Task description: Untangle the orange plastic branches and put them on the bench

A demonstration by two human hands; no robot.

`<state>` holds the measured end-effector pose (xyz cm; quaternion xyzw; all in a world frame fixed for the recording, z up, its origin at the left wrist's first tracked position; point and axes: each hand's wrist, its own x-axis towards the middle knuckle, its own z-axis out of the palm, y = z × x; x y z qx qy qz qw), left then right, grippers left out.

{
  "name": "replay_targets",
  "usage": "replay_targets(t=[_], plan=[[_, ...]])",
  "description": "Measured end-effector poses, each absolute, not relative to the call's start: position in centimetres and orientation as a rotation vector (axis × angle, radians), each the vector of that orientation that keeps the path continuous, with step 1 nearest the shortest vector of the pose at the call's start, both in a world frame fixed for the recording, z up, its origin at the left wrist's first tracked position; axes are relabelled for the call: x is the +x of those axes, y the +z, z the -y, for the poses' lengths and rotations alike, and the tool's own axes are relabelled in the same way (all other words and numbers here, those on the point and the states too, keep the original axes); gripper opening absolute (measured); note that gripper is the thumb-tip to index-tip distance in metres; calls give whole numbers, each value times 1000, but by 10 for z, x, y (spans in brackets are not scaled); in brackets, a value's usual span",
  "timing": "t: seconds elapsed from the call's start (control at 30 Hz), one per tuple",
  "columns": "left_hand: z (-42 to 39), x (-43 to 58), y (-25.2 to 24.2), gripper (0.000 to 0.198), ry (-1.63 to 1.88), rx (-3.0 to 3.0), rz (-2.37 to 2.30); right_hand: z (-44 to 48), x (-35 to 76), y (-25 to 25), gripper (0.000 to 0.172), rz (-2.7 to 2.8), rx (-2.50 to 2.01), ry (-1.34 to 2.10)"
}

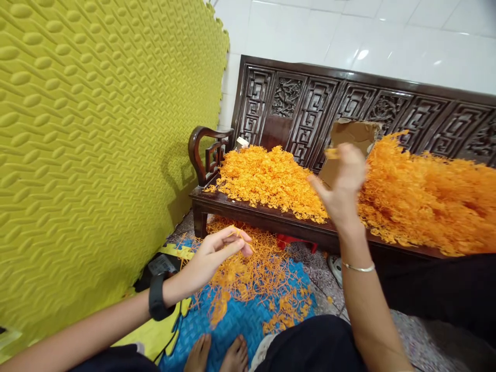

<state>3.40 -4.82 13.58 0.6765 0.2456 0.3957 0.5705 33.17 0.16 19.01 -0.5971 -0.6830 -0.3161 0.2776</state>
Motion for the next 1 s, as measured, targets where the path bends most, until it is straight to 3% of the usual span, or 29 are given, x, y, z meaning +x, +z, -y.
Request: replay_targets(t=[0.1,0.23,0.33,0.47,0.63,0.8,1.0], plan=[[46,33,134,16,964,1577,-628,-7,319,173,62,1978,-1630,-450],[38,31,128,20,962,1510,-665,4,300,162,46,2272,-1440,388],[33,33,126,27,1006,1439,-650,19,286,165,42,2313,-1267,688],[32,37,125,41,1062,1360,-579,36,264,166,34,2256,-1126,840],[36,40,126,49,1054,1293,-463,38,245,150,57,2199,-1053,809],[35,39,131,49,1138,1239,-492,31,243,142,21,2122,-1080,865],[35,38,133,32,1030,1052,-457,35,237,138,15,1950,-928,949]])
